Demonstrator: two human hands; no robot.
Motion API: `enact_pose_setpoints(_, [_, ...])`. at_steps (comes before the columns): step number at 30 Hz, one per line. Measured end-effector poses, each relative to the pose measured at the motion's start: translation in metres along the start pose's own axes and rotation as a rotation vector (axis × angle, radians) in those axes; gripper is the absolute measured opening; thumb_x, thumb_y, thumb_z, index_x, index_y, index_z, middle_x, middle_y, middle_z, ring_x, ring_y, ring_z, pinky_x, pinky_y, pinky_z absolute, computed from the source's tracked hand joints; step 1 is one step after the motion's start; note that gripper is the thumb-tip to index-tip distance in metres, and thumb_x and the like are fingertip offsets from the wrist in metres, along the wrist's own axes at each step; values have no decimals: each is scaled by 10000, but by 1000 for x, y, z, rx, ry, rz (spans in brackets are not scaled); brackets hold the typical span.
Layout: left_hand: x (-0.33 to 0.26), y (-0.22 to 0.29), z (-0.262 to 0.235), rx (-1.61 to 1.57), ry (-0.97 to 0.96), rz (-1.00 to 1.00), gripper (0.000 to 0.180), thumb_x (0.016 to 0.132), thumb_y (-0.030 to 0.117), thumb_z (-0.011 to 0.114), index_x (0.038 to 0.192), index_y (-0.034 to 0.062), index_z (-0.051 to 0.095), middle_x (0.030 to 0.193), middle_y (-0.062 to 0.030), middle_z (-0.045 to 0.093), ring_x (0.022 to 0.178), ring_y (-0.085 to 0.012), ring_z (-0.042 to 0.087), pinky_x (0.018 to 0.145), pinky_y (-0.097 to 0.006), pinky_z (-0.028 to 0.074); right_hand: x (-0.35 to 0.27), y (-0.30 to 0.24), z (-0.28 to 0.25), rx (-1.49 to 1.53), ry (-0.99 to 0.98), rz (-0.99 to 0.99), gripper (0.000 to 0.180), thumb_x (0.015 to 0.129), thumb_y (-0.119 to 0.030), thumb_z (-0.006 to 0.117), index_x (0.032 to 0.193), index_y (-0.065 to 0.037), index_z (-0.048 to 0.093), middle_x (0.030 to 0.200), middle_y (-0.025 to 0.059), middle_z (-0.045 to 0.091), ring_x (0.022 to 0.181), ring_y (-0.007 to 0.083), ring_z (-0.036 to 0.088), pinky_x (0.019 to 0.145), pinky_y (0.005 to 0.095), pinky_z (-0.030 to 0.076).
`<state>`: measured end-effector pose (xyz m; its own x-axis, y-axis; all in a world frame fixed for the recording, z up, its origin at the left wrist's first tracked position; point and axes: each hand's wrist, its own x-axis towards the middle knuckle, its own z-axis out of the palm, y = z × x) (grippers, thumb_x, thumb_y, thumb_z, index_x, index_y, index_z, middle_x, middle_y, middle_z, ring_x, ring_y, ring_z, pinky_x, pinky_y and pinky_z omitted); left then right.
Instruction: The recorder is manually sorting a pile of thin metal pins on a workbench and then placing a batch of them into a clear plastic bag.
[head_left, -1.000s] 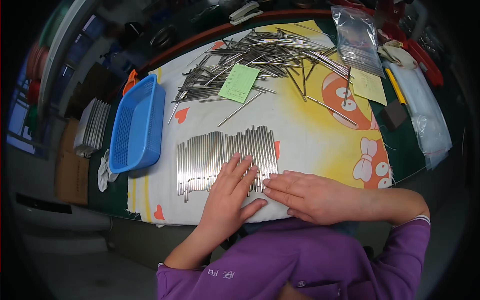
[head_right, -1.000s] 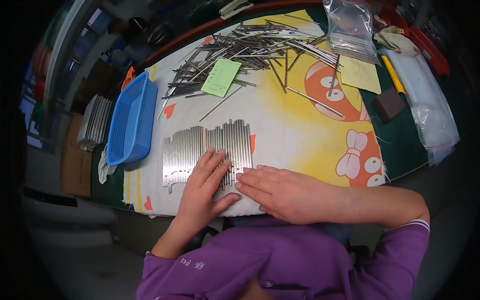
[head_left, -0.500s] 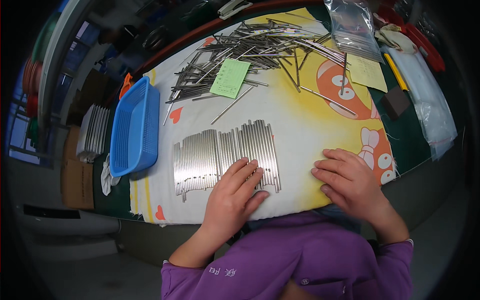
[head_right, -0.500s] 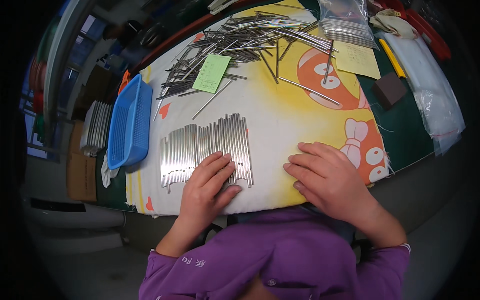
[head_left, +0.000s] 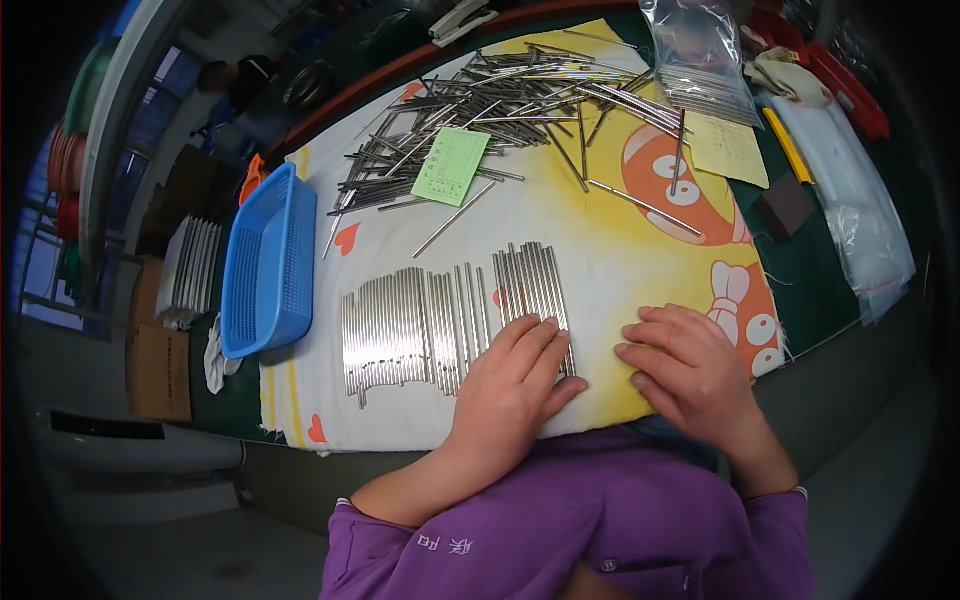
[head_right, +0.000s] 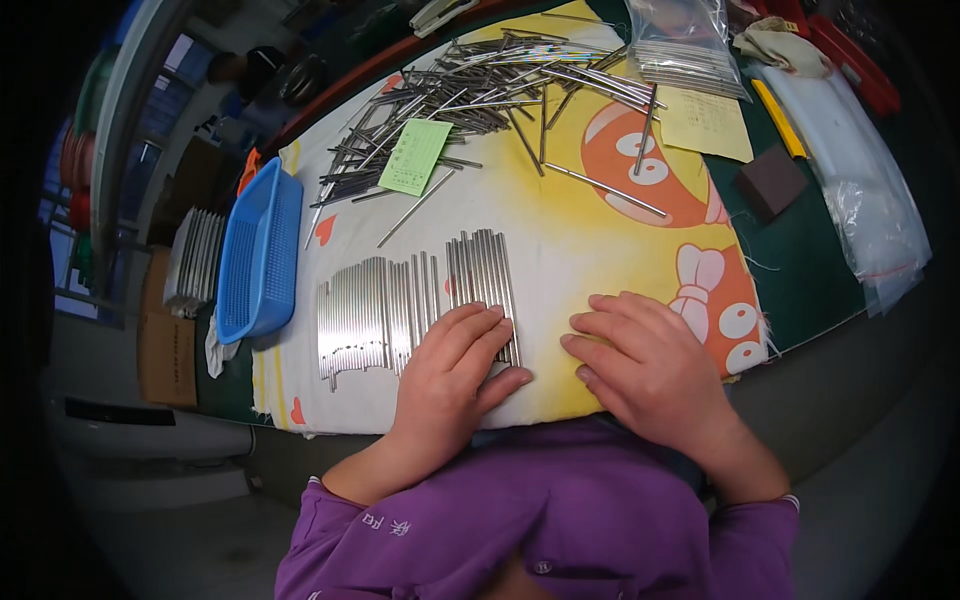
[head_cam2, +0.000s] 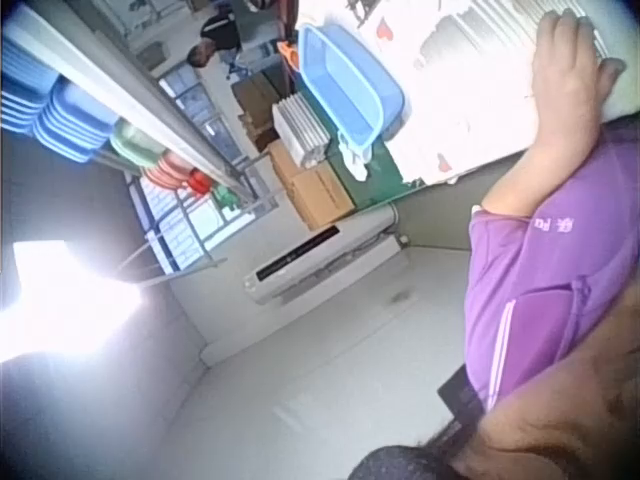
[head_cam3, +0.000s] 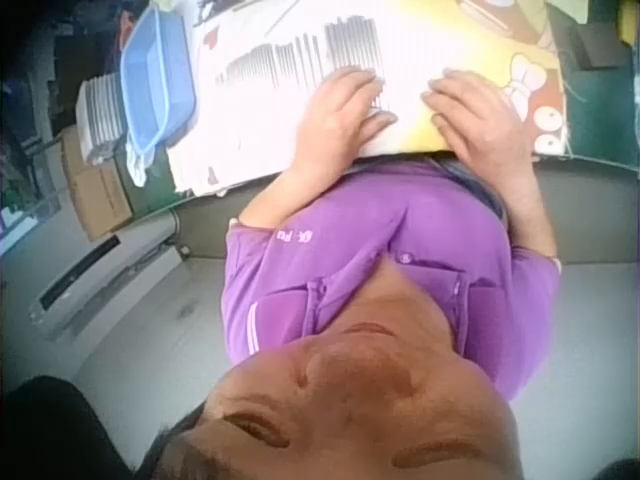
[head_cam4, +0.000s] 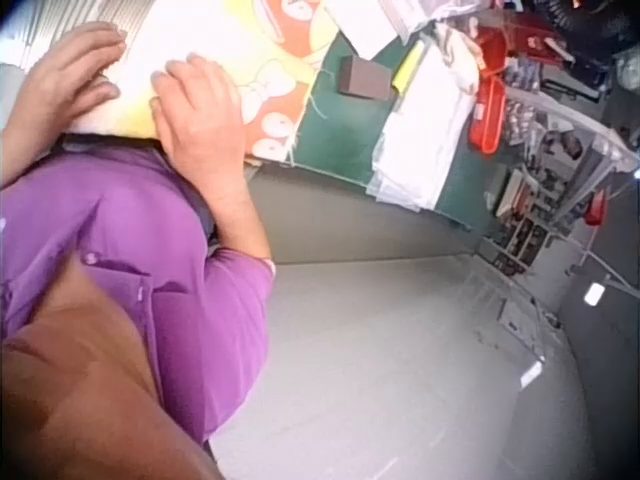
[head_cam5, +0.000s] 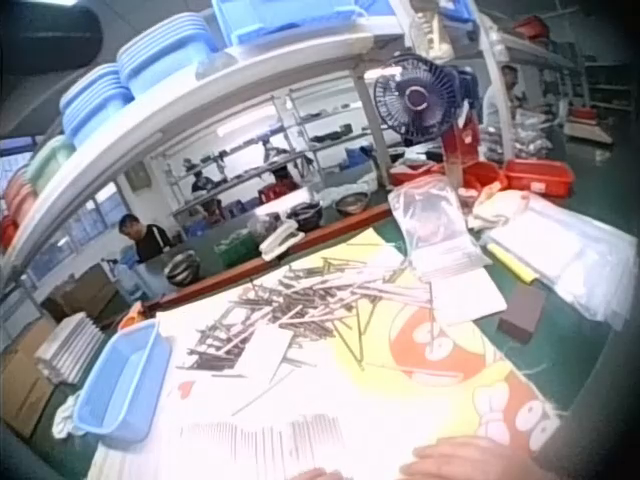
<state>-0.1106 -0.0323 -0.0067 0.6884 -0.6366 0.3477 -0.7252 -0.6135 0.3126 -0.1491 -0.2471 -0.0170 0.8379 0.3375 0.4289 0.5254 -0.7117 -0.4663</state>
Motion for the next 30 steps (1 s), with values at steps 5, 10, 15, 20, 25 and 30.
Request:
enact_pose_setpoints(5, [6,7,9,-47,15,-4,410,668,152,728,1017,-12,590,1068,-136,573,1022,-303,547,831,-374,476,1,0,0,7,9,-10,249,703,-103,670,946,-79,625,1014,60,595,1017,261,559,888,394,432])
enact_pose_setpoints(10, [4,9,14,-74,-11,21,410,712,155,698,1057,-26,574,1135,-145,548,1078,-306,526,875,-372,461,1,-2,1,24,17,-10,241,697,-94,666,934,-70,629,1000,68,598,1009,267,564,871,395,439])
enact_pose_setpoints(15, [-5,6,4,-99,-42,-26,445,719,146,698,1103,-26,553,1173,-151,537,1121,-316,506,925,-379,436,2,-2,0,9,10,2,251,688,-82,660,937,-71,631,999,71,598,1010,276,562,859,411,444])
enact_pose_setpoints(20, [-28,-12,-14,-32,-62,-119,488,711,147,712,1146,1,544,1223,-154,513,1143,-326,493,952,-399,420,3,-4,1,14,9,2,250,685,-74,655,934,-69,630,999,76,597,1006,290,564,856,422,445])
enact_pose_setpoints(25, [-50,-33,-38,-77,-102,-229,563,756,179,674,1249,5,465,1325,-174,427,1237,-347,401,1024,-430,331,5,-6,2,16,17,-15,237,684,-53,643,921,-59,631,992,87,598,996,304,568,854,431,446])
enact_pose_setpoints(30, [-76,-68,-62,90,-84,-442,740,698,243,725,1315,10,390,1416,-175,307,1344,-342,222,1092,-461,160,3,-8,1,-27,14,29,236,668,-43,642,904,-49,634,992,99,597,988,310,568,856,434,445])
